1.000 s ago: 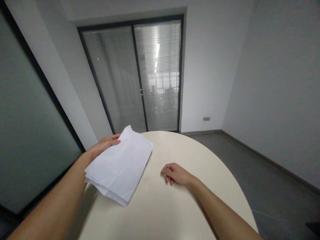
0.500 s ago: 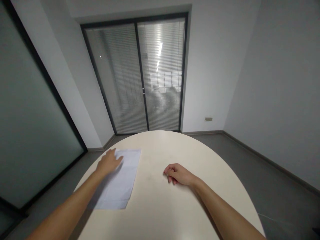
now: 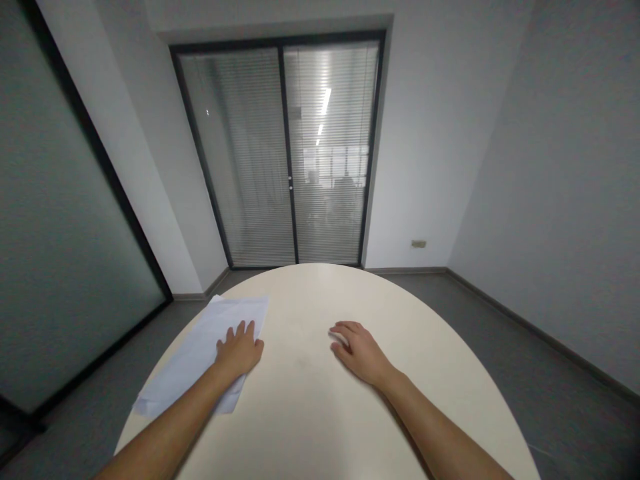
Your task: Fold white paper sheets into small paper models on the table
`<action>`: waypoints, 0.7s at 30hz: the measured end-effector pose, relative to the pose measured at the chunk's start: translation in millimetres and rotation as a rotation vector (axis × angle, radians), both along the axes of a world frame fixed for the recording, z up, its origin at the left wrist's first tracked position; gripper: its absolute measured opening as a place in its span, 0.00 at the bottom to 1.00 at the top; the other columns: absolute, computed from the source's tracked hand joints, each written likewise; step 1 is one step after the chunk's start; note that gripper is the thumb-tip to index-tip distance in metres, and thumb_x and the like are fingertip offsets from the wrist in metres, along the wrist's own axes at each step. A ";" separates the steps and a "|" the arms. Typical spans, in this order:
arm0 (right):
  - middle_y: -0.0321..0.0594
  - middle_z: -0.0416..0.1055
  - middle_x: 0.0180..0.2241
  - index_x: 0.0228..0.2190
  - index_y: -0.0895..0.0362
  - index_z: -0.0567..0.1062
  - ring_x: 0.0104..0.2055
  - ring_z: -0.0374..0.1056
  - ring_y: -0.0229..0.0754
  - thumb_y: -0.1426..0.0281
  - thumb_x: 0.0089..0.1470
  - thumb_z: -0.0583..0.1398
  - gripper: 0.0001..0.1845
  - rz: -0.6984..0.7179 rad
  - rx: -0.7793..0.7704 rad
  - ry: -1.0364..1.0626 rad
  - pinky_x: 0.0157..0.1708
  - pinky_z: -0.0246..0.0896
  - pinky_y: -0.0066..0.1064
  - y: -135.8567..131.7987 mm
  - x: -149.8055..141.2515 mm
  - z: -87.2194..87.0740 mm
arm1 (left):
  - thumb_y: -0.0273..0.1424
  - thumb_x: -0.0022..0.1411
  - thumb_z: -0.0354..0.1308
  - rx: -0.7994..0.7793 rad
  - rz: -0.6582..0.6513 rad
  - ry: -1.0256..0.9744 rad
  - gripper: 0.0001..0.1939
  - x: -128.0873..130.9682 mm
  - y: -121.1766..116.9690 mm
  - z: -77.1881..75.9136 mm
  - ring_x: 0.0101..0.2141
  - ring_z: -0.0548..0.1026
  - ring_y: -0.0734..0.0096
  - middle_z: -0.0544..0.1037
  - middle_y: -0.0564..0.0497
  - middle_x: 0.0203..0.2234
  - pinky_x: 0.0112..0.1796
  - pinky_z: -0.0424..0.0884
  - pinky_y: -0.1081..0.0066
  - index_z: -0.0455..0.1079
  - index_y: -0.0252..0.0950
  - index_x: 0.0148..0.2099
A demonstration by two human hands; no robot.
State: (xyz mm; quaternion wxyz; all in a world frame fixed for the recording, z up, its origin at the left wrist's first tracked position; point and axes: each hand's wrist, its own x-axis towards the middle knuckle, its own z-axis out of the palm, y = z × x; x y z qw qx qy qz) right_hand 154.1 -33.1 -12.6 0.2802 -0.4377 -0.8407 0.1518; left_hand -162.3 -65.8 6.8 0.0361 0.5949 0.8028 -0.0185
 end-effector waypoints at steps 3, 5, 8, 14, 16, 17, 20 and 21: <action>0.53 0.61 0.64 0.60 0.58 0.68 0.66 0.53 0.55 0.60 0.62 0.55 0.28 -0.060 0.006 -0.183 0.64 0.45 0.47 4.5 -0.1 -2.7 | 0.37 0.67 0.42 0.007 -0.021 0.014 0.33 -10.1 7.4 -0.7 0.66 0.54 0.36 0.53 0.37 0.70 0.58 0.57 0.38 0.53 0.32 0.71; 0.53 0.61 0.64 0.61 0.58 0.68 0.65 0.55 0.56 0.58 0.62 0.55 0.30 -0.059 -0.031 -0.269 0.63 0.47 0.47 12.7 -0.4 4.1 | 0.38 0.66 0.45 0.035 -0.045 0.035 0.32 -6.1 13.9 2.7 0.65 0.57 0.36 0.56 0.35 0.68 0.58 0.57 0.39 0.57 0.30 0.69; 0.50 0.71 0.55 0.53 0.55 0.75 0.56 0.66 0.54 0.58 0.60 0.56 0.24 -0.016 -0.086 -0.371 0.55 0.57 0.44 34.8 -1.5 24.8 | 0.41 0.65 0.49 0.119 -0.128 0.033 0.32 17.7 30.7 10.5 0.64 0.59 0.38 0.59 0.32 0.67 0.60 0.56 0.43 0.60 0.29 0.66; 0.51 0.56 0.67 0.62 0.58 0.66 0.69 0.47 0.59 0.51 0.61 0.53 0.35 -0.215 -0.038 -0.354 0.65 0.41 0.48 77.3 -13.1 27.1 | 0.45 0.70 0.44 0.211 -0.237 -0.063 0.34 88.8 73.8 -4.4 0.67 0.57 0.50 0.57 0.38 0.69 0.62 0.56 0.54 0.53 0.33 0.71; 0.50 0.52 0.69 0.65 0.57 0.62 0.71 0.43 0.59 0.48 0.63 0.49 0.38 -0.209 -0.089 -0.339 0.65 0.38 0.51 81.2 -18.3 12.0 | 0.42 0.70 0.45 0.283 -0.281 -0.100 0.31 102.7 81.0 -19.0 0.67 0.56 0.49 0.57 0.39 0.69 0.63 0.54 0.53 0.56 0.34 0.70; 0.49 0.49 0.70 0.66 0.56 0.59 0.72 0.41 0.59 0.47 0.63 0.49 0.39 -0.205 -0.089 -0.330 0.66 0.35 0.52 81.8 -20.3 4.8 | 0.42 0.70 0.45 0.319 -0.298 -0.105 0.30 106.4 82.9 -25.7 0.67 0.54 0.48 0.58 0.40 0.68 0.64 0.52 0.51 0.58 0.35 0.69; 0.47 0.46 0.71 0.67 0.53 0.57 0.72 0.38 0.58 0.48 0.63 0.49 0.38 -0.175 -0.119 -0.339 0.67 0.31 0.52 81.6 -22.8 -8.3 | 0.40 0.70 0.45 0.329 -0.322 -0.128 0.28 107.7 83.9 -38.1 0.67 0.55 0.49 0.60 0.42 0.68 0.64 0.51 0.50 0.62 0.36 0.67; 0.47 0.46 0.71 0.67 0.54 0.57 0.72 0.38 0.58 0.49 0.63 0.49 0.38 -0.168 -0.124 -0.342 0.67 0.31 0.52 81.5 -22.8 -9.3 | 0.40 0.70 0.45 0.325 -0.341 -0.132 0.28 106.4 83.3 -39.2 0.67 0.55 0.49 0.60 0.43 0.68 0.64 0.51 0.50 0.62 0.37 0.67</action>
